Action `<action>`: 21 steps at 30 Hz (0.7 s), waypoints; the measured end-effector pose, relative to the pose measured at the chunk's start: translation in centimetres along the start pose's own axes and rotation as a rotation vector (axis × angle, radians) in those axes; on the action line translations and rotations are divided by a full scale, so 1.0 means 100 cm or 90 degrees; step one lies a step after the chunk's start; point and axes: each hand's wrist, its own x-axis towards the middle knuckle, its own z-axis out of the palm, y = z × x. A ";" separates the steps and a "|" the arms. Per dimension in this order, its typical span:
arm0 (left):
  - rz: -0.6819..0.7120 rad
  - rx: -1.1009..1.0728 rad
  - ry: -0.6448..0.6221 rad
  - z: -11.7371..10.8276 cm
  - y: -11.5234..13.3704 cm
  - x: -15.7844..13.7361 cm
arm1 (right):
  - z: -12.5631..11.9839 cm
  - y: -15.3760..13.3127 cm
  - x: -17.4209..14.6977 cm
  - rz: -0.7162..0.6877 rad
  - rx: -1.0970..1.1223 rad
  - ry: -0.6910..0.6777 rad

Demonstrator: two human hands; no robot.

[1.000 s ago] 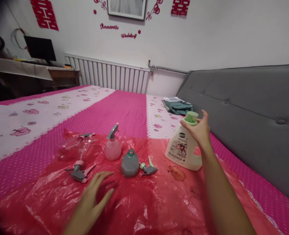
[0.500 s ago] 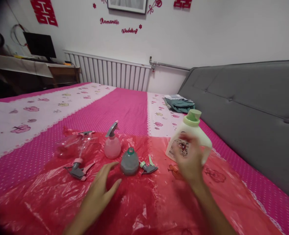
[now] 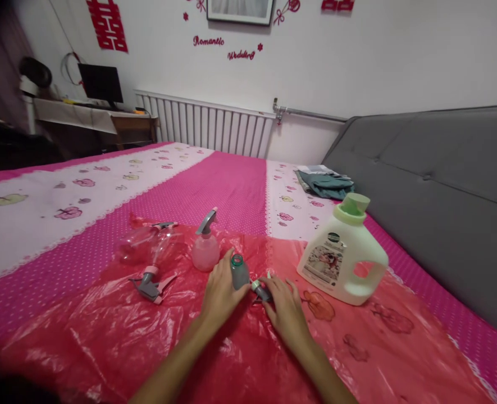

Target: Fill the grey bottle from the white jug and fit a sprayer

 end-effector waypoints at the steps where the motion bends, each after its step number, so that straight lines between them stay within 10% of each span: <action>1: 0.004 -0.002 -0.001 -0.001 -0.001 0.000 | 0.000 0.000 0.001 0.008 0.007 -0.008; 16: 0.075 -0.043 0.010 -0.058 -0.003 -0.005 | -0.031 0.012 0.026 0.174 0.088 0.026; 21: 0.070 -0.040 0.016 -0.065 -0.013 -0.021 | -0.039 -0.003 0.031 0.139 0.065 -0.081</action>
